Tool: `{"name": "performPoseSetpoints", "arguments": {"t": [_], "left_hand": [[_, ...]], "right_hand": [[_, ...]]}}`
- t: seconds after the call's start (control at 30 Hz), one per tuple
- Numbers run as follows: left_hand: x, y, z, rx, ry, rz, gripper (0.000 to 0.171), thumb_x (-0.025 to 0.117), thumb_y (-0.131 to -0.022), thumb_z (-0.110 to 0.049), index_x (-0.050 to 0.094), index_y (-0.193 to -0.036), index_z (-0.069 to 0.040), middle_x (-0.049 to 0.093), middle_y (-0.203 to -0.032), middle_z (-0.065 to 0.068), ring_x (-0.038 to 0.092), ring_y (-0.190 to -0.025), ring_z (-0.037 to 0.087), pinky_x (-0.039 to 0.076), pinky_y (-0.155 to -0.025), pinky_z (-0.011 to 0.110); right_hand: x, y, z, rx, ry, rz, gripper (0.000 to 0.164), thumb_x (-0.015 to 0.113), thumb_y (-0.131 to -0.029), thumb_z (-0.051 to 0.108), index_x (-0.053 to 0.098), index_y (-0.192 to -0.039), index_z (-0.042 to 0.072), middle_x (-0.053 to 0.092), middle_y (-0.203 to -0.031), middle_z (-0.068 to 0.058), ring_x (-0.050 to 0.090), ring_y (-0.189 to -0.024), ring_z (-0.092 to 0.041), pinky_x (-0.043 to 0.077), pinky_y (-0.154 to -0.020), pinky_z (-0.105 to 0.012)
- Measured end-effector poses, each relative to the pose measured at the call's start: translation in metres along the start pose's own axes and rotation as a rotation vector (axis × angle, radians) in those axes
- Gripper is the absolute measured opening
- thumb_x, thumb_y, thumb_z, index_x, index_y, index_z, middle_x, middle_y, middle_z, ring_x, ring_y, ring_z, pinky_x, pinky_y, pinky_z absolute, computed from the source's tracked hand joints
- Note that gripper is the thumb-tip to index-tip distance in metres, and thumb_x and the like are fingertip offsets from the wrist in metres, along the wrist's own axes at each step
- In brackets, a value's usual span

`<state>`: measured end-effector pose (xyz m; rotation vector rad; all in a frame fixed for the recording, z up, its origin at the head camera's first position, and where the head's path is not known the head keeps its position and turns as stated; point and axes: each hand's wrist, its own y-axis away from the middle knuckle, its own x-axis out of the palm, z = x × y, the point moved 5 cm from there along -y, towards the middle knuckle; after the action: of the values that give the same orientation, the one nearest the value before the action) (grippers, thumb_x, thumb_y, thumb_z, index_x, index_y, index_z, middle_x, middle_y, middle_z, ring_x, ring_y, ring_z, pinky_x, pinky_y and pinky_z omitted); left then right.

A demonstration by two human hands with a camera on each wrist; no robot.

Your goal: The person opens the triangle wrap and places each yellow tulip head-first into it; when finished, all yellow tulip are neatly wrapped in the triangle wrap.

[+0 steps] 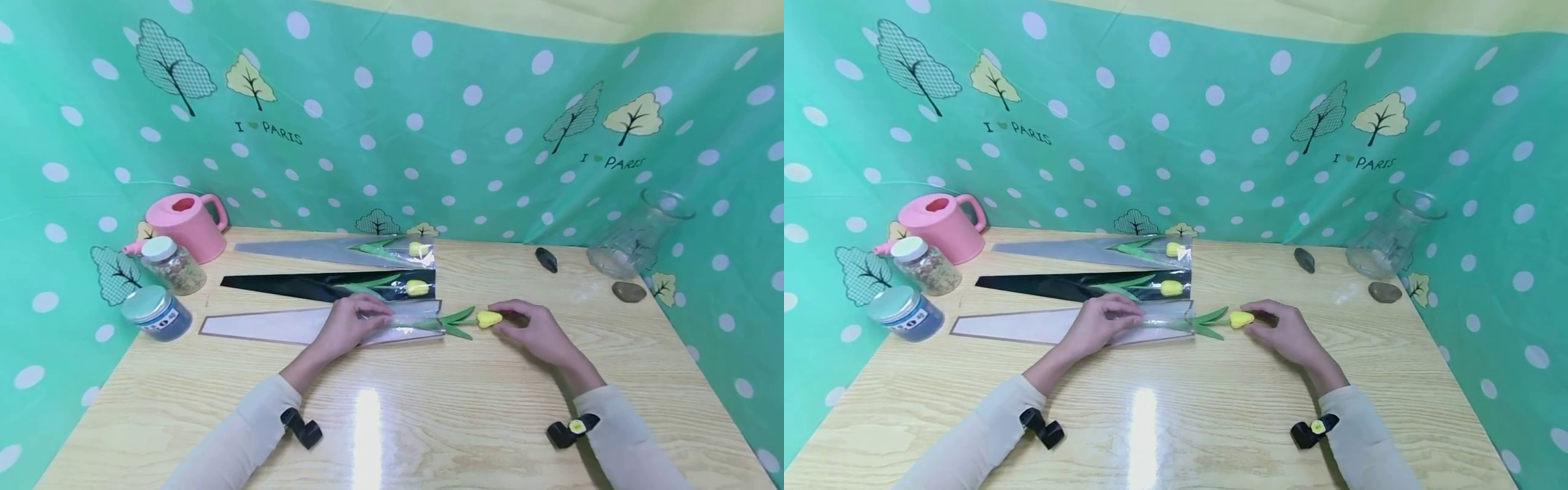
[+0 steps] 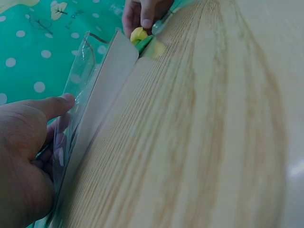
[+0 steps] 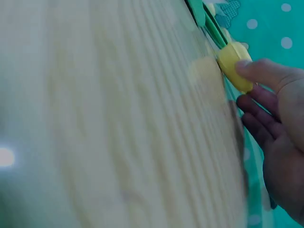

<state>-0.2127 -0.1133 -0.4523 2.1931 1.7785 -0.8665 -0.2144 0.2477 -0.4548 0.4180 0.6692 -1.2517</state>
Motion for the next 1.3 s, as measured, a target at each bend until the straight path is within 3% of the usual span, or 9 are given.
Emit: {"name": "performPoseSetpoints", "arguments": {"t": [0.27,0.7,1.0,1.3], "left_hand": [[0.0,-0.002,-0.001,-0.015,-0.003,0.013,0.013,0.083,-0.088,-0.021,0.083,-0.101,-0.023,0.077,-0.106,-0.006,0.068,-0.111,0.016,0.055,-0.099,0.04],[-0.001,-0.002,-0.003,-0.012,0.006,0.018,0.012,0.083,-0.088,-0.021,0.083,-0.099,-0.025,0.076,-0.102,-0.009,0.068,-0.108,0.012,0.055,-0.094,0.031],[0.0,-0.003,-0.003,-0.005,0.018,0.022,0.011,0.084,-0.088,-0.025,0.083,-0.099,-0.027,0.076,-0.101,-0.01,0.068,-0.106,0.012,0.055,-0.094,0.034],[0.0,-0.002,-0.005,-0.016,0.026,0.042,0.01,0.083,-0.089,-0.025,0.083,-0.098,-0.028,0.075,-0.103,-0.011,0.068,-0.107,0.012,0.054,-0.097,0.037]], "right_hand": [[0.004,-0.002,0.008,-0.042,-0.053,-0.049,0.028,0.079,-0.093,0.019,0.076,-0.12,0.013,0.074,-0.117,-0.011,0.066,-0.098,-0.004,0.055,-0.084,-0.016],[0.028,-0.007,0.036,-0.056,-0.136,-0.032,0.028,0.078,-0.094,0.018,0.076,-0.121,0.014,0.074,-0.115,-0.007,0.065,-0.097,-0.011,0.055,-0.085,-0.019],[0.043,-0.008,0.05,-0.057,-0.214,-0.035,0.025,0.08,-0.092,0.016,0.077,-0.117,0.013,0.076,-0.112,-0.008,0.069,-0.095,-0.01,0.057,-0.084,-0.019],[0.062,-0.013,0.056,-0.048,-0.209,-0.023,0.027,0.082,-0.088,0.012,0.079,-0.114,0.012,0.078,-0.113,-0.01,0.075,-0.095,-0.014,0.06,-0.081,-0.019]]}}
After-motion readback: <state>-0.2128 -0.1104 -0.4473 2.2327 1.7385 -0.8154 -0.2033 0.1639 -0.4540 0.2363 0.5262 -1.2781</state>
